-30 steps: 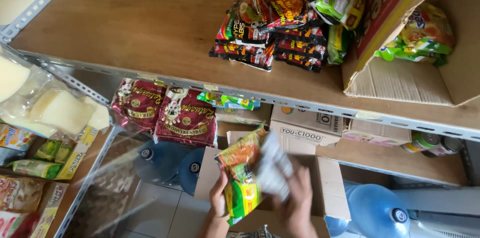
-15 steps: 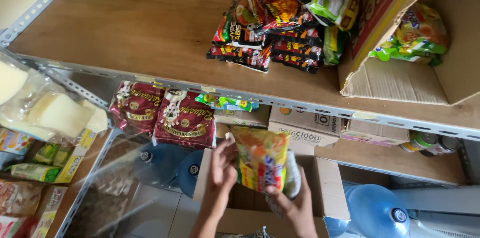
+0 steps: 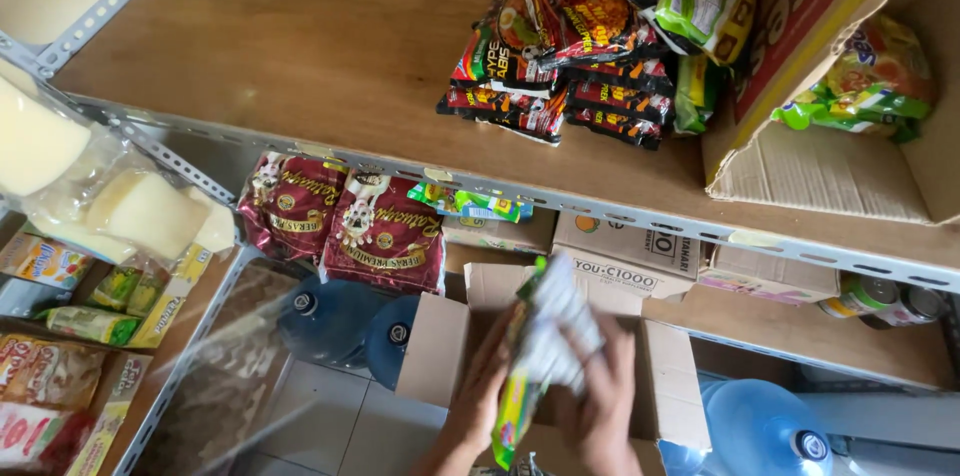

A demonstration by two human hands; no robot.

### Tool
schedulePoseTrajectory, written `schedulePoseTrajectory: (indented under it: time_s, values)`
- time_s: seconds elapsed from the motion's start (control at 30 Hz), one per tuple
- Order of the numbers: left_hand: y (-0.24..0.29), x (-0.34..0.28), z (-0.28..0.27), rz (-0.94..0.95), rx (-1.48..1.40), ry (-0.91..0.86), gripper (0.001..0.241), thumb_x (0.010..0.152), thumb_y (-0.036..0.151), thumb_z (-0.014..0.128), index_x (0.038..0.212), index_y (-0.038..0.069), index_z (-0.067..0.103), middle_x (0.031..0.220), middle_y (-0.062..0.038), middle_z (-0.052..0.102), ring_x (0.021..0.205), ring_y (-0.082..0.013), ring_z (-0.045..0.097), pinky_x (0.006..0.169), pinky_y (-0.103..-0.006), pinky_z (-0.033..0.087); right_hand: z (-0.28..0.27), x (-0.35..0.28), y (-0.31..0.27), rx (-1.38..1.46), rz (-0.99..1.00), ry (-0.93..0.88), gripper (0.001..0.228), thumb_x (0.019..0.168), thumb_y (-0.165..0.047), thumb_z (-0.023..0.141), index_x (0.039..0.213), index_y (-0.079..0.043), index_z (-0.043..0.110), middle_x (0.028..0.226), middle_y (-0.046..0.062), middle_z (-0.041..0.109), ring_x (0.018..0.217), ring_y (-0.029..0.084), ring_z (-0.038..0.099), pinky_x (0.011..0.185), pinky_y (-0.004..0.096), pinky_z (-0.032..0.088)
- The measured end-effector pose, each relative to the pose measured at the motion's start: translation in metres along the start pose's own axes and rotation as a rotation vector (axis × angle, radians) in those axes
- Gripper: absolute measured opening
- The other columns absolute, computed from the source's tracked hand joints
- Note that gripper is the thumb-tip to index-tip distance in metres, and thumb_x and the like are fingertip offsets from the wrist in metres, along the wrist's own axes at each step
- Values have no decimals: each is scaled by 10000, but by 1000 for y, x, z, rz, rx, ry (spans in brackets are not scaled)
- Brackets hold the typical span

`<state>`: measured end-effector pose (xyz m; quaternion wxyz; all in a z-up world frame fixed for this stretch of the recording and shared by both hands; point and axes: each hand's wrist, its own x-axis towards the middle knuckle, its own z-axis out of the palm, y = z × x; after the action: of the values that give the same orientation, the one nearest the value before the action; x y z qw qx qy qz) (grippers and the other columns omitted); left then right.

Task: The recorder is picking up various instant noodle packets from a metal shelf and placing them into a cardboard box.

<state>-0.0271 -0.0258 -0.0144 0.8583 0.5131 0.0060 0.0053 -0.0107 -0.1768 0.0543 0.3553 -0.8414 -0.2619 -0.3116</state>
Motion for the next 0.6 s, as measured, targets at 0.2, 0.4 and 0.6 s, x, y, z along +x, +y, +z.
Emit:
schedulePoseTrajectory:
  time_s: [0.2,0.4,0.6]
  values:
    - [1,2,6,-59,-191,-9,685,1007,435,531,1583,116,342,1586,-64,462,1422,-145,475,1169,-324,379,-5,1,-8,382,250,-17,541,788,-32,649,1328,-61,640,1344,236,558,1221,349,581,1007,440,481]
    - [-16,-2,-39,-104,-243,-65,756,929,395,647,1561,111,347,1519,-72,507,1362,-180,520,1142,-377,415,2,-23,-18,112,-235,-117,490,759,-179,799,1230,-317,796,1328,61,660,1115,251,634,978,409,495]
    - [-14,0,-36,-181,-323,-182,804,885,386,716,1545,94,361,1467,-87,544,1327,-210,549,1127,-420,438,-22,24,8,107,169,-16,578,714,-24,651,1290,-60,676,1397,275,572,1162,435,606,1008,477,485]
